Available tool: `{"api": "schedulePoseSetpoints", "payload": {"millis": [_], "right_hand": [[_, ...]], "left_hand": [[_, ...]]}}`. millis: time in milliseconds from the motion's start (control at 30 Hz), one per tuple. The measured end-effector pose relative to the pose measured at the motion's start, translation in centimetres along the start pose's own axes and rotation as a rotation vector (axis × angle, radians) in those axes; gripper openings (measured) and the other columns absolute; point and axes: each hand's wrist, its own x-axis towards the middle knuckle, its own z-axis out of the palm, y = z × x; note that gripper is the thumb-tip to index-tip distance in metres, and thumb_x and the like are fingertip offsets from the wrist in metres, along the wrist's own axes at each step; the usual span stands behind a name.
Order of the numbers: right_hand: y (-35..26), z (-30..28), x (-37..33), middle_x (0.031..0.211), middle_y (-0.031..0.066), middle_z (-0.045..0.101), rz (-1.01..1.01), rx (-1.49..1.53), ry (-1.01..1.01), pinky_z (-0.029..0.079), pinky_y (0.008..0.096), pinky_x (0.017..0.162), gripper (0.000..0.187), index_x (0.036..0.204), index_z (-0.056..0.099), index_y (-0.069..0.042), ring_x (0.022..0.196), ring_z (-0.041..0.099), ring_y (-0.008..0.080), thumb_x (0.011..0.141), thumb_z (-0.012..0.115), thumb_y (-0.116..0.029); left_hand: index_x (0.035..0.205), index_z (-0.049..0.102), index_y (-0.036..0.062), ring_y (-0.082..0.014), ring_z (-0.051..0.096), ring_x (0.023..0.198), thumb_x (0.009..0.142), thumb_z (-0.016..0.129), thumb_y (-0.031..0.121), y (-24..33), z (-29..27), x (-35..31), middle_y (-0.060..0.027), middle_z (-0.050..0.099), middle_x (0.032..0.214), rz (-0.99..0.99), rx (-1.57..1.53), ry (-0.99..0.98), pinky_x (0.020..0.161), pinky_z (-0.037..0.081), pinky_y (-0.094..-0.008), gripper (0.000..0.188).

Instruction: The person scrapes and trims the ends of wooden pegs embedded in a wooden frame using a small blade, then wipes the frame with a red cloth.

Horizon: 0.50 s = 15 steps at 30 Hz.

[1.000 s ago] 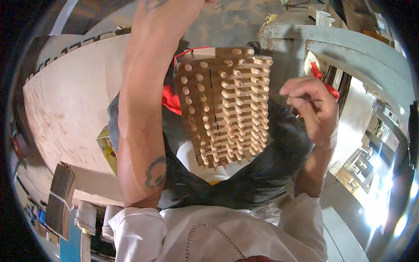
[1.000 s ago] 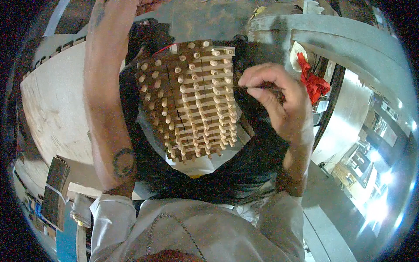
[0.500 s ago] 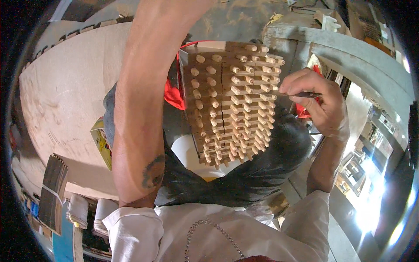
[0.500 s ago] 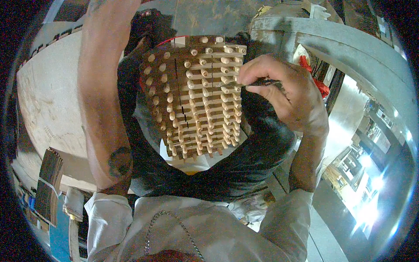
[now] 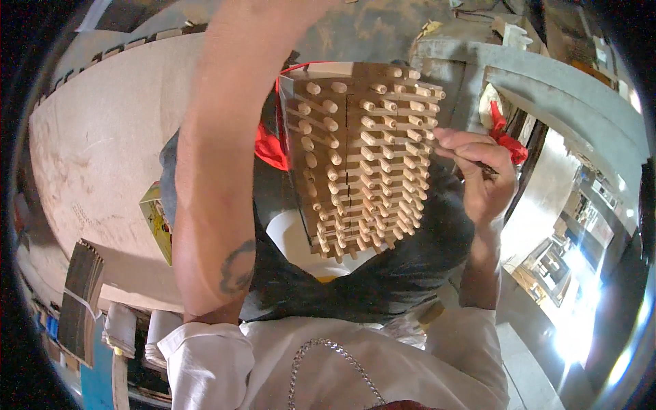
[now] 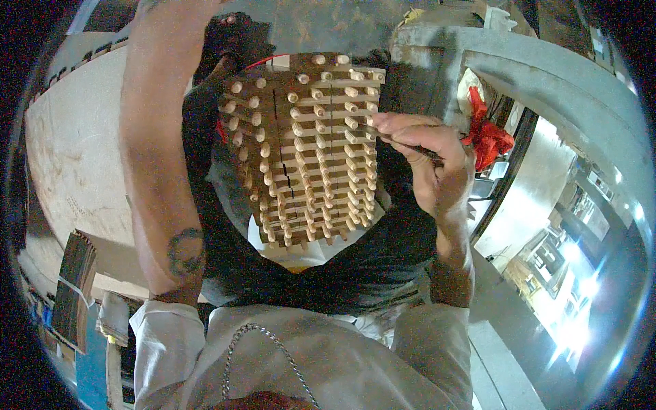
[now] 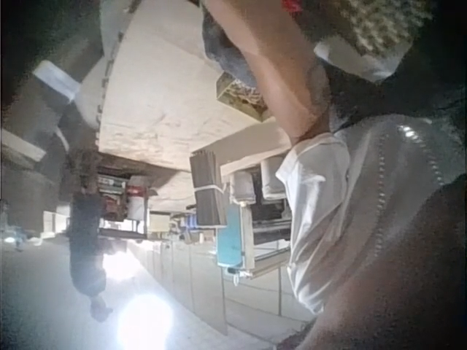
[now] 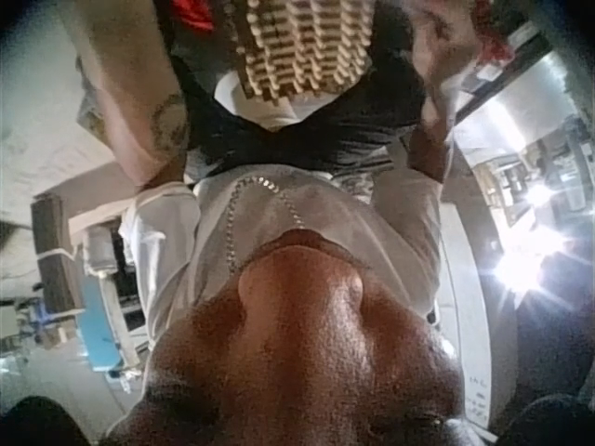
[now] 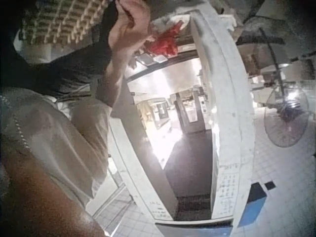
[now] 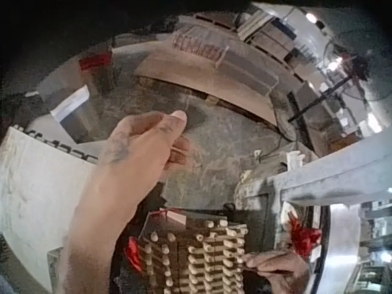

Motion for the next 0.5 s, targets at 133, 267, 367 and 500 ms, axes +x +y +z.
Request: {"api": "schedulePoseSetpoints", "payload": {"millis": [133,267,367,500], "right_hand": [[-0.7,0.8,-2.1,0.107,0.0264,0.067,-0.069,-0.011,0.131,0.061,0.0455,0.087,0.022,0.108,0.054,0.002,0.101,0.071,0.0385,0.091,0.053,0.017],[-4.3,2.9,-3.8,0.101,0.0228,0.071,-0.042,-0.230,0.265,0.061,0.0387,0.079,0.018,0.105,0.058,0.002,0.090,0.073,0.0318,0.089,0.064,0.007],[-5.8,5.6,-4.7,0.100,0.0161,0.073,-0.016,-0.526,0.316,0.058,0.0340,0.073,0.020,0.109,0.064,-0.001,0.084,0.073,0.0268,0.089,0.069,-0.001],[-5.6,7.6,-4.7,0.098,0.0155,0.073,-0.007,-0.615,0.339,0.058,0.0333,0.068,0.031,0.119,0.063,0.002,0.081,0.072,0.0266,0.089,0.067,0.001]], "left_hand": [[0.124,0.053,-0.0054,-0.0161,0.066,0.088,0.100,0.068,0.034,0.0,0.3,-0.2,-0.0101,0.068,0.095,0.014,0.022,0.012,0.079,0.054,-0.0288,0.048],[0.125,0.052,-0.0056,-0.0166,0.066,0.089,0.099,0.069,0.034,-0.3,0.4,-0.1,-0.0115,0.068,0.099,0.018,0.019,-0.002,0.079,0.055,-0.0300,0.050],[0.127,0.052,-0.0065,-0.0174,0.067,0.089,0.099,0.070,0.034,-0.9,0.4,-0.1,-0.0130,0.068,0.100,0.106,-0.034,-0.045,0.079,0.055,-0.0311,0.053],[0.130,0.051,-0.0075,-0.0186,0.067,0.088,0.098,0.070,0.036,-1.3,0.5,-0.1,-0.0145,0.067,0.099,0.122,-0.031,-0.010,0.079,0.055,-0.0321,0.057]]}}
